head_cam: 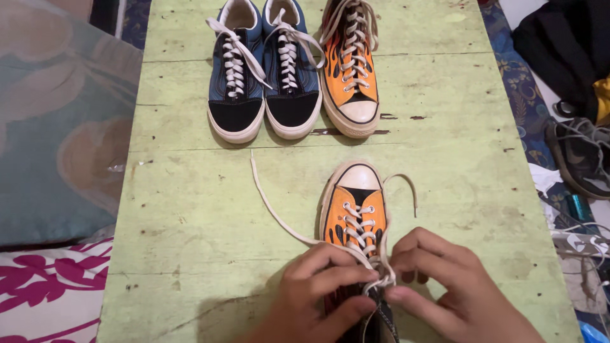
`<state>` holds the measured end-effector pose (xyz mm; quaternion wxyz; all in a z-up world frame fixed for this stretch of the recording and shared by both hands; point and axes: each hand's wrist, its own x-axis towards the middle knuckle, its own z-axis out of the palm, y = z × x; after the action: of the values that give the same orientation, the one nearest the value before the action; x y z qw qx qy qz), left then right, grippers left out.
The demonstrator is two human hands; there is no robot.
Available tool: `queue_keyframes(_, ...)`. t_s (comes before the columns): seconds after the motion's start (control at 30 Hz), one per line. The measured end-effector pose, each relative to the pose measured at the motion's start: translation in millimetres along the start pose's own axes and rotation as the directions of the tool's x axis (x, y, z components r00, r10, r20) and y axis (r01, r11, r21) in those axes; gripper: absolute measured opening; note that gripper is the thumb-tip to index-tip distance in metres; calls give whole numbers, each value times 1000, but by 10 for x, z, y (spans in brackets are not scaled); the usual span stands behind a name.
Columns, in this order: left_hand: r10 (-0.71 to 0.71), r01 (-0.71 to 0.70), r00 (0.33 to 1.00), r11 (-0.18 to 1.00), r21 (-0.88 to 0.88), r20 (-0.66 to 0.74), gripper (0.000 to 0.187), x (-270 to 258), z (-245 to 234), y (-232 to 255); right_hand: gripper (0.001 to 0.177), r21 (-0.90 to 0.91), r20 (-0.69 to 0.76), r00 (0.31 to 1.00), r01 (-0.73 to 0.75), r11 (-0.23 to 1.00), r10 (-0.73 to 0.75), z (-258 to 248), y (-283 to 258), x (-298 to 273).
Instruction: The person removes the laces from one orange high-top sneaker, then re-laces the same shoe using the same laces. The other shoes remain untouched on the table.
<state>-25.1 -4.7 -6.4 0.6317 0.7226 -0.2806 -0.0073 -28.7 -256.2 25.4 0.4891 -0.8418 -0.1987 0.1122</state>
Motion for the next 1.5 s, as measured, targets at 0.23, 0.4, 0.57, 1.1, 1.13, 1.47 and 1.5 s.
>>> queue_keyframes(0.23, -75, 76, 997, 996, -39, 14, 17, -10, 45, -32, 13, 390, 135, 976, -212, 896, 173, 64, 0, -2)
queue_keyframes(0.4, -95, 97, 995, 989, -109, 23, 11, -5, 68, -38, 15, 659, 244, 956, -287, 695, 163, 130, 117, 40)
queue_keyframes(0.57, -252, 351, 928, 842, -411, 275, 12, 10, -39, -46, 16, 772, 301, 953, -270, 576, 44, 62, 261, 20)
queue_keyframes(1.1, -229, 158, 970, 343, -926, 81, 25, -66, -485, -516, 40, 999, -45, 970, 45, -5, -239, -262, 557, 104)
queue_keyframes(1.13, -251, 135, 967, 323, -937, 53, 22, -63, -533, -541, 40, 998, -63, 967, 58, -27, -247, -296, 586, 122)
queue_keyframes(1.47, -635, 141, 632, 657, -740, -444, 27, 170, -948, -658, 15, 897, -403, 876, 322, 303, 264, -736, 1141, 169)
queue_keyframes(1.5, -644, 190, 590, 696, -692, -486, 29, 211, -942, -667, 18, 839, -461, 822, 280, 467, 335, -767, 1155, 203)
